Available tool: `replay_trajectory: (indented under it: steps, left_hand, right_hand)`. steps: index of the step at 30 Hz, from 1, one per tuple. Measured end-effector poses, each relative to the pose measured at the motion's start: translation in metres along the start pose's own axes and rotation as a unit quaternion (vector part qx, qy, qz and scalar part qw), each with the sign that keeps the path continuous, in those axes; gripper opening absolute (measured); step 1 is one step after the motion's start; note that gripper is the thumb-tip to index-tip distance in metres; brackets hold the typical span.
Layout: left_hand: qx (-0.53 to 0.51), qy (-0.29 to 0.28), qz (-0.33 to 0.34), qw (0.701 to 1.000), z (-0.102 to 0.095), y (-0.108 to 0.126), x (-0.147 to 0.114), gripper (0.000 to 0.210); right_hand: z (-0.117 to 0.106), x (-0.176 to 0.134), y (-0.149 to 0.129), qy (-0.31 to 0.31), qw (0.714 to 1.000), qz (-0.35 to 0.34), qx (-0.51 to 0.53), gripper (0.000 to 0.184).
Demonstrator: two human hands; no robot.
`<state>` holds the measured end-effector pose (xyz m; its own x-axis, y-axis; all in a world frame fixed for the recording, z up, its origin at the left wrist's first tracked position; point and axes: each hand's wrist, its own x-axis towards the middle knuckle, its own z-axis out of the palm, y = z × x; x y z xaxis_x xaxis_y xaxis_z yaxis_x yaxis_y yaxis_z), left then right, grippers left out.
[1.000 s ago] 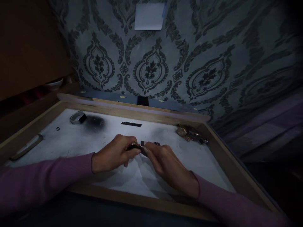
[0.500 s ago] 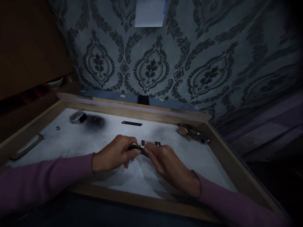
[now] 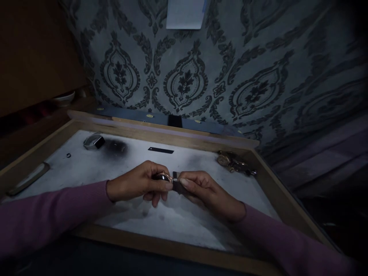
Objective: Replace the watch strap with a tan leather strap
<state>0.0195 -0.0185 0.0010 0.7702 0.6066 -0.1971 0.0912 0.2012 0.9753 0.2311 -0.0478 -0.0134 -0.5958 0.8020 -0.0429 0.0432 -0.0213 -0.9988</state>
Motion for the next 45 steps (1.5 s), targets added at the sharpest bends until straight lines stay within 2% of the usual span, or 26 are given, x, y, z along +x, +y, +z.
replay_trajectory:
  steps: [6,14,45]
  left_hand:
    - [-0.004,0.009,0.007,1.0,0.001,-0.003,0.002,0.032]
    - [0.002,0.009,0.008,1.0,0.001,-0.004,0.001,0.032]
    - [-0.005,0.004,-0.001,1.0,0.002,-0.003,0.001,0.032]
  right_hand:
    - [-0.001,0.001,-0.003,0.015,1.0,0.005,-0.017,0.043]
    - [-0.005,0.001,-0.003,0.001,0.998,0.007,-0.061,0.044]
    - [-0.007,0.001,-0.011,-0.034,0.997,0.018,-0.066,0.043]
